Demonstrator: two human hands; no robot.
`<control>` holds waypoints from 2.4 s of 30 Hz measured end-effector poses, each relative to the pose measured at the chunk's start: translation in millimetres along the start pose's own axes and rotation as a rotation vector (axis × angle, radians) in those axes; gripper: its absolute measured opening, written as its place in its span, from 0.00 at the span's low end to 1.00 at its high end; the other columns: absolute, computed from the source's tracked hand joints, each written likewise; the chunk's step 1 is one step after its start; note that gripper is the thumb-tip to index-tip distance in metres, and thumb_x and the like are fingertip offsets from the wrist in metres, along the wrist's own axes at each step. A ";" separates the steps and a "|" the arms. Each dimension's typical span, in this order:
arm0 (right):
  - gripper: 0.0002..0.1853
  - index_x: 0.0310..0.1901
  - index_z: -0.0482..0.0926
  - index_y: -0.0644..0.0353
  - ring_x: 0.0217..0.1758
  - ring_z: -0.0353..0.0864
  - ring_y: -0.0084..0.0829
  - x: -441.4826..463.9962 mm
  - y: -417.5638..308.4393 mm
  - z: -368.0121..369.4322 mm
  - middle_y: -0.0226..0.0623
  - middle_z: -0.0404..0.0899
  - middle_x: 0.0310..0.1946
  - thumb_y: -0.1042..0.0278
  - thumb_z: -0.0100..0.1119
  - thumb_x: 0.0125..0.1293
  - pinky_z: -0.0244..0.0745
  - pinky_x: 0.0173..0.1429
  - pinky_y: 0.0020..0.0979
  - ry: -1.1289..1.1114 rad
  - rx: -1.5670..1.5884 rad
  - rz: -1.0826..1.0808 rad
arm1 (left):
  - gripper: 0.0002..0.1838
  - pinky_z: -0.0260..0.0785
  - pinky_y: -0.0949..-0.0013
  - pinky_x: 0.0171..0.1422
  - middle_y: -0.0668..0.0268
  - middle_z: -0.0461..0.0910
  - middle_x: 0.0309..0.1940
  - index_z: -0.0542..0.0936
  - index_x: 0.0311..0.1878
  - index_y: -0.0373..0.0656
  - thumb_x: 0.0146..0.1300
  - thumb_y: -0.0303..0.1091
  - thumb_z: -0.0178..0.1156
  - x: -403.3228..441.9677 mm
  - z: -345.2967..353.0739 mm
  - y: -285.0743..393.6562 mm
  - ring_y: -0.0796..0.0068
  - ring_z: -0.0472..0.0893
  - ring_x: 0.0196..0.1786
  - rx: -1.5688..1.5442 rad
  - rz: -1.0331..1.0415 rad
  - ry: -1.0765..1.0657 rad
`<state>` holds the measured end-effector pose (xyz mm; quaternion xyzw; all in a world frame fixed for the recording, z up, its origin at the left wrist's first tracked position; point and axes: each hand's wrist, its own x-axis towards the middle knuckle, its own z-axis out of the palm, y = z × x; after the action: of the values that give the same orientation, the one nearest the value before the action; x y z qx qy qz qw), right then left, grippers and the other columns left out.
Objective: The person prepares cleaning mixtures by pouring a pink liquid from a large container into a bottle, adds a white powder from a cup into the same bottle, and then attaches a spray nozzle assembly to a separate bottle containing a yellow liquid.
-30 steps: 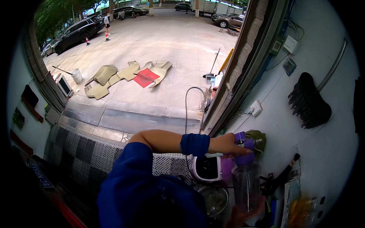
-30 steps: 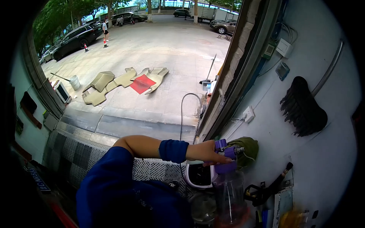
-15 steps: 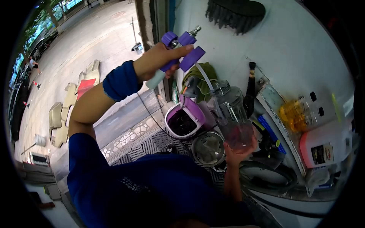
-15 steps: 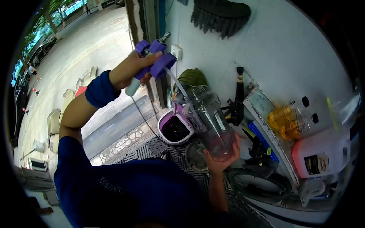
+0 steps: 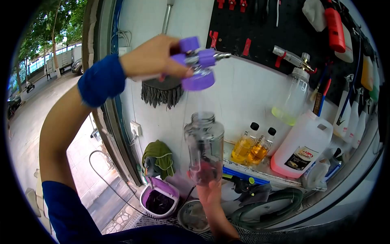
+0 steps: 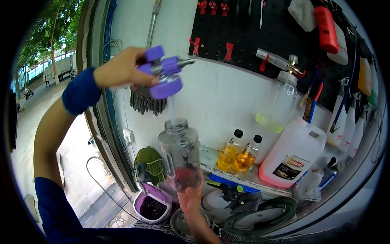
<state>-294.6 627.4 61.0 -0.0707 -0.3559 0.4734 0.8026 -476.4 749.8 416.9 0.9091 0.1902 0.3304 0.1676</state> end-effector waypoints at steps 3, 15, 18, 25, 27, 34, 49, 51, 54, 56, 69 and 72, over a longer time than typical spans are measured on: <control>0.40 0.71 0.56 0.43 0.71 0.63 0.48 40.3 -18.2 33.8 0.42 0.64 0.66 0.57 0.67 0.60 0.61 0.67 0.67 -0.044 0.028 -0.043 | 0.27 0.71 0.73 0.30 0.61 0.82 0.31 0.81 0.47 0.32 0.49 0.44 0.74 70.2 -17.8 11.3 0.77 0.76 0.26 0.246 0.174 0.129; 0.24 0.63 0.66 0.46 0.63 0.72 0.45 132.8 -13.6 26.1 0.41 0.76 0.54 0.59 0.61 0.67 0.57 0.69 0.67 0.000 0.331 0.102 | 0.27 0.73 0.61 0.48 0.55 0.85 0.37 0.86 0.43 0.44 0.49 0.57 0.72 218.4 -20.6 -33.1 0.58 0.84 0.43 0.761 0.121 0.225; 0.24 0.62 0.67 0.54 0.62 0.72 0.49 148.1 -2.2 9.4 0.46 0.75 0.56 0.54 0.58 0.69 0.56 0.71 0.61 -0.107 0.285 0.230 | 0.33 0.75 0.57 0.50 0.50 0.84 0.38 0.85 0.40 0.37 0.45 0.61 0.72 224.4 -19.2 -63.7 0.53 0.83 0.46 0.740 0.057 0.220; 0.34 0.73 0.48 0.58 0.73 0.54 0.55 141.9 -39.6 7.7 0.56 0.49 0.68 0.60 0.54 0.73 0.54 0.77 0.55 0.070 0.262 0.127 | 0.34 0.65 0.56 0.66 0.58 0.84 0.48 0.86 0.48 0.48 0.45 0.66 0.67 305.8 66.5 -70.9 0.53 0.75 0.59 0.960 0.188 0.265; 0.34 0.73 0.49 0.57 0.74 0.51 0.54 149.8 -26.4 13.6 0.55 0.48 0.69 0.62 0.55 0.72 0.51 0.78 0.56 0.087 0.321 0.141 | 0.34 0.61 0.56 0.68 0.57 0.83 0.47 0.87 0.47 0.48 0.47 0.67 0.65 319.7 63.5 -91.9 0.53 0.71 0.60 0.886 0.239 0.268; 0.37 0.73 0.50 0.55 0.77 0.43 0.53 164.2 -23.1 10.6 0.48 0.44 0.73 0.73 0.58 0.68 0.45 0.79 0.61 0.130 0.511 0.085 | 0.29 0.65 0.56 0.63 0.50 0.80 0.46 0.86 0.42 0.41 0.49 0.59 0.67 281.2 68.9 -80.1 0.52 0.72 0.54 0.795 0.146 0.328; 0.33 0.62 0.64 0.61 0.64 0.66 0.47 157.6 2.9 -54.7 0.46 0.65 0.63 0.54 0.64 0.60 0.64 0.69 0.49 0.143 0.083 0.022 | 0.46 0.56 0.43 0.68 0.47 0.61 0.62 0.55 0.66 0.44 0.49 0.48 0.70 55.4 248.5 -119.2 0.52 0.65 0.64 -0.468 0.091 0.496; 0.33 0.58 0.70 0.61 0.61 0.70 0.45 146.2 10.5 -67.2 0.44 0.71 0.59 0.50 0.66 0.56 0.65 0.66 0.49 0.130 0.046 0.007 | 0.34 0.64 0.34 0.60 0.54 0.79 0.51 0.77 0.55 0.49 0.51 0.62 0.67 43.3 235.7 -92.4 0.60 0.79 0.54 -0.444 0.263 0.705; 0.31 0.54 0.74 0.63 0.56 0.75 0.42 121.8 16.2 -66.9 0.43 0.78 0.52 0.49 0.67 0.55 0.67 0.64 0.47 0.102 -0.022 0.004 | 0.31 0.63 0.33 0.59 0.55 0.80 0.48 0.78 0.53 0.49 0.54 0.62 0.63 42.7 231.4 -100.6 0.58 0.79 0.51 0.135 0.081 0.325; 0.31 0.55 0.73 0.63 0.56 0.75 0.42 106.6 28.3 -60.6 0.43 0.78 0.52 0.50 0.66 0.56 0.67 0.64 0.46 0.113 -0.066 0.060 | 0.30 0.59 0.32 0.61 0.59 0.83 0.41 0.80 0.47 0.49 0.55 0.65 0.61 71.6 266.9 -141.2 0.56 0.80 0.47 0.303 0.211 0.426; 0.31 0.61 0.66 0.62 0.55 0.76 0.42 8.2 67.4 -46.9 0.44 0.75 0.55 0.53 0.60 0.62 0.68 0.62 0.43 0.073 -0.363 0.455 | 0.29 0.64 0.51 0.61 0.57 0.83 0.41 0.79 0.48 0.39 0.55 0.57 0.65 30.1 326.9 -153.5 0.59 0.78 0.51 -0.124 -0.098 0.599; 0.31 0.63 0.64 0.62 0.55 0.76 0.42 -10.2 73.8 -45.6 0.44 0.75 0.56 0.54 0.59 0.63 0.69 0.62 0.42 0.054 -0.413 0.534 | 0.29 0.65 0.56 0.61 0.56 0.83 0.41 0.78 0.48 0.37 0.56 0.55 0.65 -23.2 329.2 -138.4 0.60 0.78 0.52 -0.357 -0.270 0.643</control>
<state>-320.9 669.3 -11.0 -0.3351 -0.3918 0.5828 0.6281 -306.6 800.9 106.1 0.6827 0.2903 0.6012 0.2970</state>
